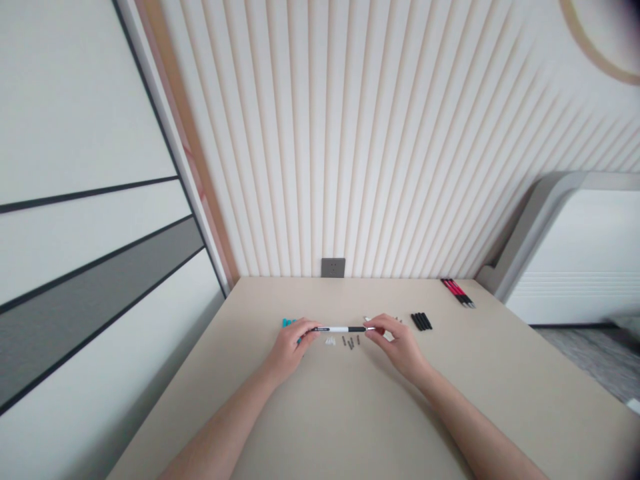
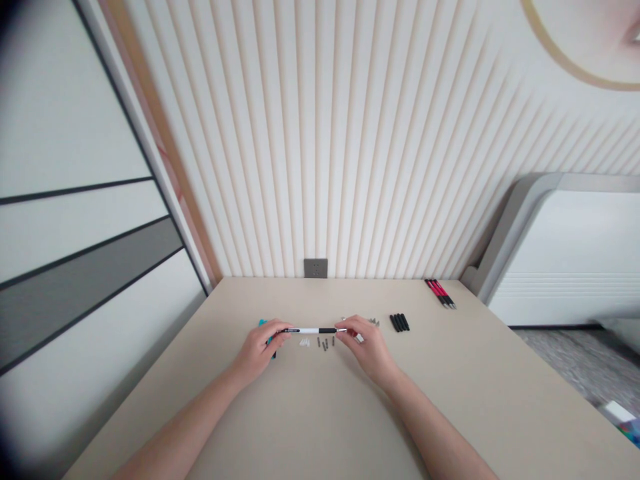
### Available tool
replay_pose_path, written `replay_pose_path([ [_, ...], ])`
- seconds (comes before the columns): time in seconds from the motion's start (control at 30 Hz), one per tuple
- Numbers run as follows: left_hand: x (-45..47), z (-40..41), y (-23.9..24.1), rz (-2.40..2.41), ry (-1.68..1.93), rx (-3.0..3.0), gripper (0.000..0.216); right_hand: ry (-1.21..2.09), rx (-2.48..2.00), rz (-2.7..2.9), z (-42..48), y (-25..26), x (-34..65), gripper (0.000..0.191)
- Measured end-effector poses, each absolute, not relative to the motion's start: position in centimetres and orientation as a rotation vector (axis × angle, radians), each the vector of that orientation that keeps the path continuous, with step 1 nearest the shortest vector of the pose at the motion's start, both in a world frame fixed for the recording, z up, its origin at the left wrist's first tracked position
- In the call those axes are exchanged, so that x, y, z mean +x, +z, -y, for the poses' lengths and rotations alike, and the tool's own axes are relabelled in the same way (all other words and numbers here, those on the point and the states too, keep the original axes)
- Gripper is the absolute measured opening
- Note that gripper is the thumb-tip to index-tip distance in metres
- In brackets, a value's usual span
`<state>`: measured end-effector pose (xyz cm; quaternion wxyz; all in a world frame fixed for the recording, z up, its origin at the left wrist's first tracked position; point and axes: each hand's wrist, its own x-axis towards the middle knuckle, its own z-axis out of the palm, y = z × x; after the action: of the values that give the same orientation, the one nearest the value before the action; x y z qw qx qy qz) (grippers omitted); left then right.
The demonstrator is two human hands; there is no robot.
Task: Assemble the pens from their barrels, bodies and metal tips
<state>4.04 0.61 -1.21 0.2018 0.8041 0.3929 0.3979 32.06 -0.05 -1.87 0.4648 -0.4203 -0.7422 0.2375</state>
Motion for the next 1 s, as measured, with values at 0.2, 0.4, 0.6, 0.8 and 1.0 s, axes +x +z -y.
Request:
replay_pose_path([
  [0.2,3.8,-1.1,-1.9,-1.068,1.102,2.326,0.019,0.585,-1.075,1.815,0.0,-2.5,31.6,0.025],
  [0.4,3.6,-1.4,-2.3,-1.057,1.091,2.399,0.021,0.527,-1.201,1.838,-0.1,-3.6,31.1,0.038],
  [0.6,3.5,-1.2,-2.2,-1.146,1.074,2.408,0.021,0.475,-1.184,1.874,0.2,-3.2,30.8,0.036],
  [0.8,3.1,-1.2,-2.4,-1.166,1.074,2.388,0.021,0.401,-1.066,1.859,0.6,-2.9,31.3,0.026],
  [1.0,3.1,-1.3,-2.6,-1.110,1.046,2.403,0.021,0.278,-1.045,1.982,0.4,-3.4,31.4,0.017],
])
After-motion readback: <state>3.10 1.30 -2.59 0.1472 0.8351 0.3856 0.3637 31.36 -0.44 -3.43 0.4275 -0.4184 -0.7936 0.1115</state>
